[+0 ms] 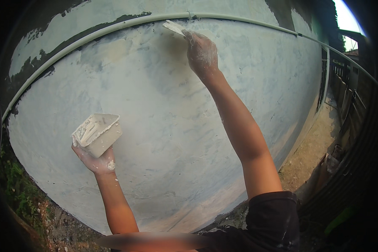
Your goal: Applying white plaster or filler to an exterior wall using a putty knife and a plastic container.
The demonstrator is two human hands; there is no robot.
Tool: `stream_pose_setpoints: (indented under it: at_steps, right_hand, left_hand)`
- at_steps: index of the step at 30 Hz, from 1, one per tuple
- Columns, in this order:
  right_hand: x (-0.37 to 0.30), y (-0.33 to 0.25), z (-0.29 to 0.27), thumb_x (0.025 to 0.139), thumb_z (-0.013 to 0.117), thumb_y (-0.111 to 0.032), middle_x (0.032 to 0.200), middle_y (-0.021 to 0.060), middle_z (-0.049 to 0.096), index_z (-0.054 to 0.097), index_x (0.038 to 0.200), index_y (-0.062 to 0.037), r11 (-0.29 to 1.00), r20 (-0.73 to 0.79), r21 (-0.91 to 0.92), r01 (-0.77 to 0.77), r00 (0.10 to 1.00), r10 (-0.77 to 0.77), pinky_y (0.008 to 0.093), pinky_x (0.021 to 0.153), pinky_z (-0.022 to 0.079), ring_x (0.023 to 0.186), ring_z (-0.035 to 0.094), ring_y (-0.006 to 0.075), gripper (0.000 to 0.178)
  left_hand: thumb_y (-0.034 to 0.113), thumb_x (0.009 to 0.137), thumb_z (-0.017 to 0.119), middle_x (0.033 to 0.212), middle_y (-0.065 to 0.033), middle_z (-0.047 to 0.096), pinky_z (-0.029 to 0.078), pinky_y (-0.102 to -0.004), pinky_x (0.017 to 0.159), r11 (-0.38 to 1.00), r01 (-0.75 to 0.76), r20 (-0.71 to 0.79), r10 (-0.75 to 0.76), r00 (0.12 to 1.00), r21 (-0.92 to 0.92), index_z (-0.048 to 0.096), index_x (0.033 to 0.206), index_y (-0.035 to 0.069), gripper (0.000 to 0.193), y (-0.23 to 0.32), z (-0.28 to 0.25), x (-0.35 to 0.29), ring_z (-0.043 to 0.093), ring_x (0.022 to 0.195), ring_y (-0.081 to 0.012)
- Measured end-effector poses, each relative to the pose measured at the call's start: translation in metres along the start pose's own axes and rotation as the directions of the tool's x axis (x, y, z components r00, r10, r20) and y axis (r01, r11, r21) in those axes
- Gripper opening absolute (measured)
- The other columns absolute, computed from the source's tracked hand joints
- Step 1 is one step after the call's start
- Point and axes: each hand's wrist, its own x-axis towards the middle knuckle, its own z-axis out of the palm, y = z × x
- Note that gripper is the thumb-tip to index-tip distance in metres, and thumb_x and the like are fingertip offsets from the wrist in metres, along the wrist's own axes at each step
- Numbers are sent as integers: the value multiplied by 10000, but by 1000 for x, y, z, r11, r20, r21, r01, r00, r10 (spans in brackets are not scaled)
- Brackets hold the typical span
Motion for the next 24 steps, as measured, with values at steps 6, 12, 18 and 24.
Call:
stream_pose_setpoints:
  at_steps: [6, 12, 18, 24]
  right_hand:
    - [7, -7, 25, 740, 577, 11, 905, 159, 690, 695, 992, -67, 937, 19, -281, -208, 975, 222, 469, 710, 542, 845, 674, 362, 289]
    - [2, -82, 63, 710, 595, 0, 881, 132, 691, 692, 1073, -77, 996, 104, -94, -5, 995, 14, 451, 717, 543, 887, 668, 331, 384]
    - [21, -182, 78, 809, 604, -137, 874, 99, 690, 672, 883, -83, 885, 324, 71, 460, 829, -456, 391, 689, 575, 916, 677, 259, 114]
    - [22, -60, 64, 812, 614, -93, 1179, 60, 675, 651, 1186, -116, 834, 24, -135, 534, 844, -536, 359, 862, 551, 1087, 650, 230, 376]
  left_hand:
    - [447, 992, 410, 1248, -82, 590, 484, -433, 1009, 997, -55, -33, 57, 998, 63, 546, 1258, 107, 452, 15, 7, -11, 572, 1154, -246]
    - [444, 997, 394, 1257, -87, 587, 497, -438, 997, 987, -72, -22, 76, 997, 145, 542, 1266, 106, 456, 27, 17, -19, 575, 1159, -252]
    - [485, 979, 382, 1292, -85, 560, 468, -460, 1018, 971, -98, -64, 114, 991, 216, 527, 1298, 117, 508, 24, 11, -18, 544, 1199, -272]
    - [440, 997, 382, 1302, -79, 565, 497, -438, 1005, 973, -70, -106, 95, 990, 220, 532, 1292, 111, 467, 8, 29, -26, 562, 1190, -255]
